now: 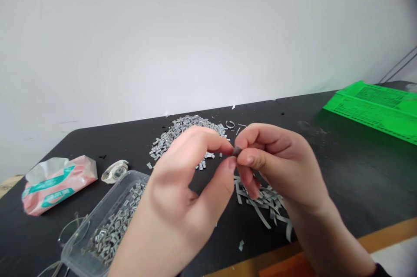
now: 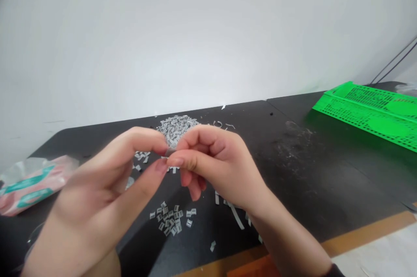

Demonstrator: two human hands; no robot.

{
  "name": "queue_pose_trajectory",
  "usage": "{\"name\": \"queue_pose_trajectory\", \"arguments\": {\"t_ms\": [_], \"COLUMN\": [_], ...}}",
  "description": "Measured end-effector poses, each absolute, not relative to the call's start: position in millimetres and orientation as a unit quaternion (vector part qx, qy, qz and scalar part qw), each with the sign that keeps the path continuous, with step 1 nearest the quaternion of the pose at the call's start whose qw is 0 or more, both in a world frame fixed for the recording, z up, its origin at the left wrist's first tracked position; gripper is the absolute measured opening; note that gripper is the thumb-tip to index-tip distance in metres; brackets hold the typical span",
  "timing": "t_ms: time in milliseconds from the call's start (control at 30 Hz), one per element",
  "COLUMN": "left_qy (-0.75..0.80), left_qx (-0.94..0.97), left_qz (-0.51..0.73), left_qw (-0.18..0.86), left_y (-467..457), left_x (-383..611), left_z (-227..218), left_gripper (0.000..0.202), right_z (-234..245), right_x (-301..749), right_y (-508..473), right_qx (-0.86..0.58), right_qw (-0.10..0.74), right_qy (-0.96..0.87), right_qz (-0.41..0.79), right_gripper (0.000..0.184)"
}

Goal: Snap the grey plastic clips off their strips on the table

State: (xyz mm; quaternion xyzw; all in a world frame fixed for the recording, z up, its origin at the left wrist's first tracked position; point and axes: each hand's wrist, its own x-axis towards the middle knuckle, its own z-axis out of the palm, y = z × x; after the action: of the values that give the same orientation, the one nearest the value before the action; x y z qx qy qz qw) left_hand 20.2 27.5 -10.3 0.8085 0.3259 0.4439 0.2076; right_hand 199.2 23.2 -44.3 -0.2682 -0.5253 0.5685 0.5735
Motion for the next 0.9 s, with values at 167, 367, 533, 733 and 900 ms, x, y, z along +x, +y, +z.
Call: {"name": "queue_pose_trajectory", "arguments": {"t_ms": [167, 367, 533, 733, 900], "left_qy": [0.340, 0.354, 0.367, 0.366, 0.367], "left_qx": [0.800, 0.793, 0.788, 0.783, 0.779], "left_qz": [0.448, 0.444, 0.448, 0.467, 0.468], "left_qw": [0.209, 0.221, 0.210, 0.187, 0.197], "left_y": [27, 35, 36, 30, 29], "left_x": [19, 18, 16, 18, 20], "left_z": [-11, -17, -19, -17, -17], "left_gripper": [0.010, 0.015, 0.017, 0.015, 0.011], "right_z": [-43, -41, -41, -38, -38], "right_x": [197, 194, 193, 195, 198], "right_y": [23, 23, 24, 21, 19], "right_qx": [-0.288, -0.340, -0.355, -0.352, -0.361], "right_qw": [0.569, 0.555, 0.550, 0.549, 0.537], "right_qy": [-0.536, -0.573, -0.595, -0.601, -0.629], "right_qz": [0.554, 0.498, 0.467, 0.462, 0.431], "right_gripper": [0.012, 0.017, 0.020, 0.012, 0.008]}}
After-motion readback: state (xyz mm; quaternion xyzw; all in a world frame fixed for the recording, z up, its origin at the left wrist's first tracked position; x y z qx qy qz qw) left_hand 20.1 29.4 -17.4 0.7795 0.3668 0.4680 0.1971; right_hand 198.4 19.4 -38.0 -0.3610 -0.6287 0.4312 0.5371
